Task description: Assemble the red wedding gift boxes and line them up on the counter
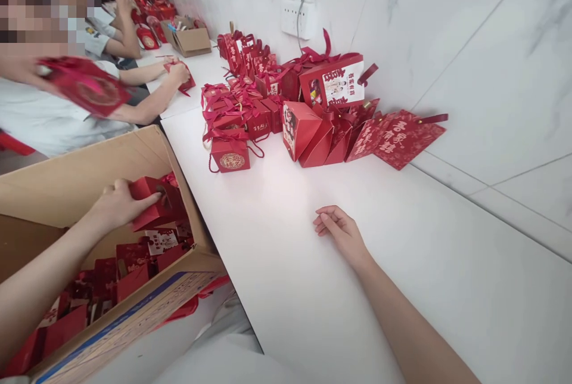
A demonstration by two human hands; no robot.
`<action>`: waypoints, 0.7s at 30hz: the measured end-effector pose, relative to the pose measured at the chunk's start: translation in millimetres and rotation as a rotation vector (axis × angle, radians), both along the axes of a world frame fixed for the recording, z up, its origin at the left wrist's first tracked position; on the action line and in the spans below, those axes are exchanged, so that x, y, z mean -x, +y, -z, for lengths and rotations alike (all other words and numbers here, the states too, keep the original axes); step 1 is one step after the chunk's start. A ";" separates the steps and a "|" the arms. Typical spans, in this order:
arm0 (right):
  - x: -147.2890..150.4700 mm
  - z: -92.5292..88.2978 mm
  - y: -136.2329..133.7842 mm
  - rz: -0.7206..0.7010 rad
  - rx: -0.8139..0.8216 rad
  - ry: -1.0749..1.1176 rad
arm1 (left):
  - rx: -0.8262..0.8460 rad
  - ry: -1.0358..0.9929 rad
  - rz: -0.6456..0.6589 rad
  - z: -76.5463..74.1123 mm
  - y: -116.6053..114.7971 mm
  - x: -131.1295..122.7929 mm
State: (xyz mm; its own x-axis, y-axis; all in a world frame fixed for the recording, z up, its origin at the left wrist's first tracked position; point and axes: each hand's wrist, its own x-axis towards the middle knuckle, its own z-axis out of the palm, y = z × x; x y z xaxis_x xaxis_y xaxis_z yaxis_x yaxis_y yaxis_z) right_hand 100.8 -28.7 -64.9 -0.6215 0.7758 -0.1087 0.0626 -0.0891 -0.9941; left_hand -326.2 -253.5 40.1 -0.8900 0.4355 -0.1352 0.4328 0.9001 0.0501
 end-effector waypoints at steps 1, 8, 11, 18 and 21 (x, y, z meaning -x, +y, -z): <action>0.3 -1.0 -0.3 -0.010 -0.003 -0.002 | -0.009 0.012 0.025 -0.7 9.2 -2.9; 1.3 -2.2 -1.4 -0.052 -0.031 -0.031 | -0.082 0.114 0.195 13.9 29.6 -3.5; 2.2 -0.1 -0.6 -0.066 -0.039 -0.030 | -0.017 -0.051 0.155 32.7 36.1 -1.0; 2.9 -1.4 -0.2 -0.078 -0.057 -0.035 | 0.022 -0.100 0.100 31.2 51.3 16.5; 2.9 -2.5 -0.8 -0.079 -0.059 -0.043 | -0.060 -0.066 0.162 24.0 53.6 17.2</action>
